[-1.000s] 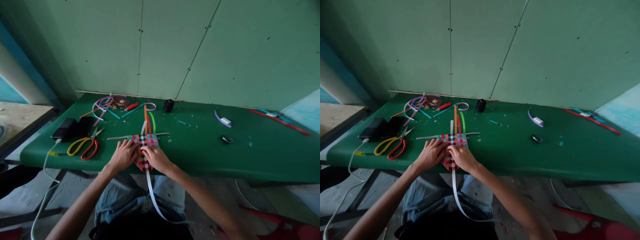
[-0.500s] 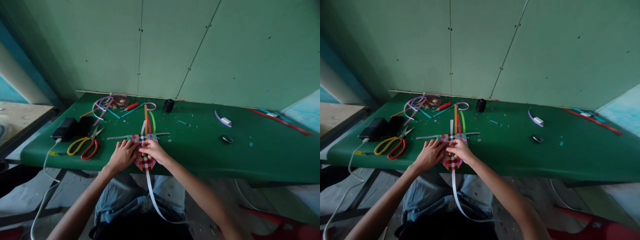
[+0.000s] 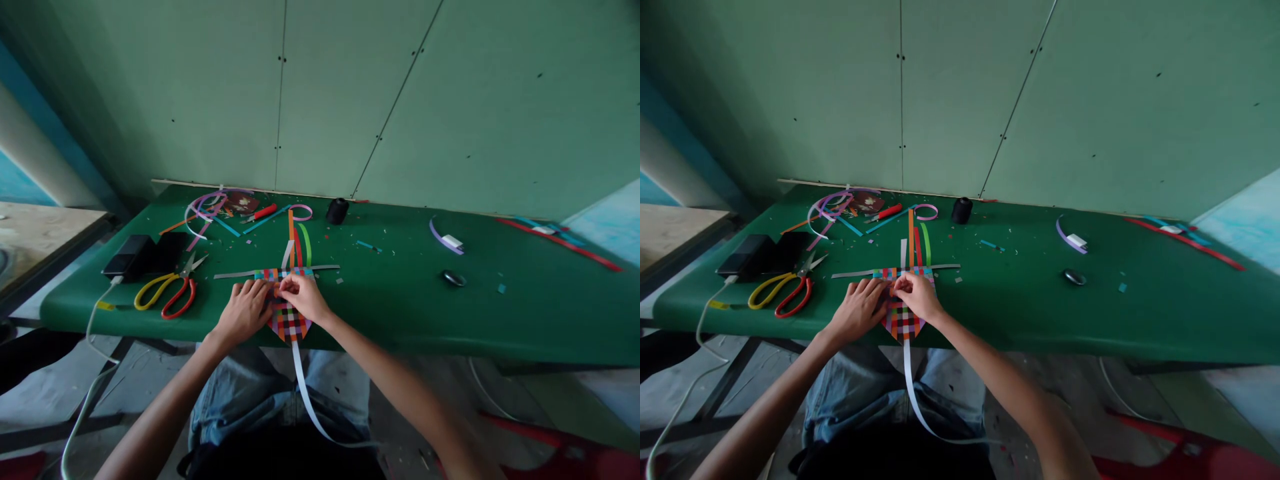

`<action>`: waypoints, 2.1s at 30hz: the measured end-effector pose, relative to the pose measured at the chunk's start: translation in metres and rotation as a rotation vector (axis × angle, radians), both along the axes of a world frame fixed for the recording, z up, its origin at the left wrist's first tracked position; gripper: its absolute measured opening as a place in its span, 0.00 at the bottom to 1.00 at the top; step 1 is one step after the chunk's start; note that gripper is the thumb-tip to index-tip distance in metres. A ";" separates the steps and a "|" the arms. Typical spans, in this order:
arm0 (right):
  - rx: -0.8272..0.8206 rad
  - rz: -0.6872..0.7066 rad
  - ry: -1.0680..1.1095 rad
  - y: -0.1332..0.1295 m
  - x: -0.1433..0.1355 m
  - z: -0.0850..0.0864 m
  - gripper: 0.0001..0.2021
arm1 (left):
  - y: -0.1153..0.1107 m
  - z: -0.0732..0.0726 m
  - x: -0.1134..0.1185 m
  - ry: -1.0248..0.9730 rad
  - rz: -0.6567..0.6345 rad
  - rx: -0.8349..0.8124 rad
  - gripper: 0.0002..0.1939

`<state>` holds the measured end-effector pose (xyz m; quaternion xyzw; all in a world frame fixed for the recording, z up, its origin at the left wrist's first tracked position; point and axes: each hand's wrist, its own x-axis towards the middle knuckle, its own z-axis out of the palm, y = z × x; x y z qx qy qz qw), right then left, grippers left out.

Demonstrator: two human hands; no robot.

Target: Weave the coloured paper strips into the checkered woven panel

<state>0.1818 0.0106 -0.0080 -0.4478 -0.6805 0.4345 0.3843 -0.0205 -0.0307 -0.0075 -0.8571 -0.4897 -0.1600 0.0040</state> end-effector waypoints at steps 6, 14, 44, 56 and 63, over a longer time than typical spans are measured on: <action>0.279 -0.018 -0.235 -0.006 -0.001 -0.007 0.04 | -0.002 0.002 0.000 0.002 0.011 -0.003 0.21; 0.224 0.052 -0.291 -0.007 0.003 -0.003 0.08 | -0.001 0.001 0.000 -0.028 0.010 -0.001 0.21; 0.133 0.089 -0.305 0.004 0.003 0.013 0.09 | 0.000 -0.003 0.000 -0.003 0.022 0.012 0.24; 0.116 0.221 -0.301 0.011 0.007 0.014 0.10 | 0.000 -0.006 0.000 0.019 0.015 0.027 0.25; 0.114 0.112 -0.183 0.008 0.005 0.001 0.07 | -0.001 -0.005 0.001 0.018 0.018 0.032 0.25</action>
